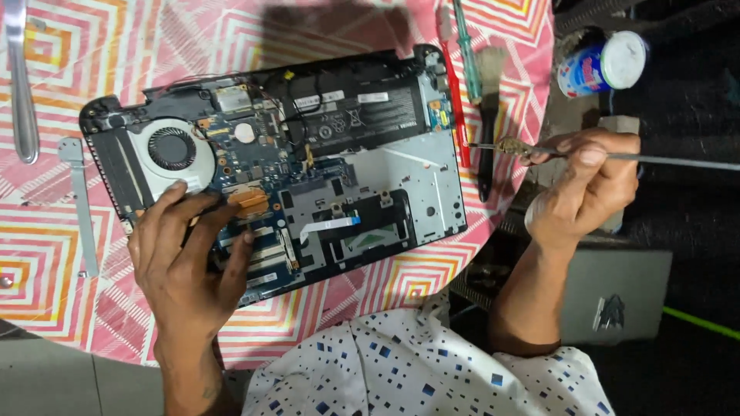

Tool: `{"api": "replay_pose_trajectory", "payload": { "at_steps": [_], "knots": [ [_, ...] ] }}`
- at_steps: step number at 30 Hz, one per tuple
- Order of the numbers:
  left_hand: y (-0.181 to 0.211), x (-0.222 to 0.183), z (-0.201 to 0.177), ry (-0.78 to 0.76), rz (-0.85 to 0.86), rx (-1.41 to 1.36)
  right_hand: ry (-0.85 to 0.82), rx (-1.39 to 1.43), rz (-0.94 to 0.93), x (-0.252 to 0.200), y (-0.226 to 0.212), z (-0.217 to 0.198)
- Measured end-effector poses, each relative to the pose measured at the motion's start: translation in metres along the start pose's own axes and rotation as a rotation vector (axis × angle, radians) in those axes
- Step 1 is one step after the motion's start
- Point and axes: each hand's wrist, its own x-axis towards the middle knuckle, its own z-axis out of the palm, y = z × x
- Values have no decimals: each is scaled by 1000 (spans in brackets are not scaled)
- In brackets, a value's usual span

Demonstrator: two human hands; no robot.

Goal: Removing internal components from a laptop using a screwdriver and hands.

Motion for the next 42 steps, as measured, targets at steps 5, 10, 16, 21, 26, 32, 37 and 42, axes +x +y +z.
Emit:
{"api": "replay_pose_trajectory", "payload": {
  "at_steps": [5,10,16,21,26,32,37,42],
  "knots": [
    [-2,-1,0,-13,20,13,34,53,55,-19,-8,-14],
    [-1,-3,-3,-19,58,-13,-26,6,55,-26,-33,-26],
    [-2,-6,-4,-20,37,-73,-90,-62,59,-46,-33,-41],
    [-5,-5,-2,21,59,-114,-131,-136,45,-60,-19,-45],
    [-6,-3,0,50,11,-125,-136,37,60,-63,0,-31],
    [-6,-4,1,76,-13,-157,-103,185,45,-64,-1,-9],
    [-11,-3,3,123,-29,-171,-179,289,45,-54,-34,18],
    [-6,0,-3,138,31,-198,-260,577,24,-62,-38,28]
  ]
}}
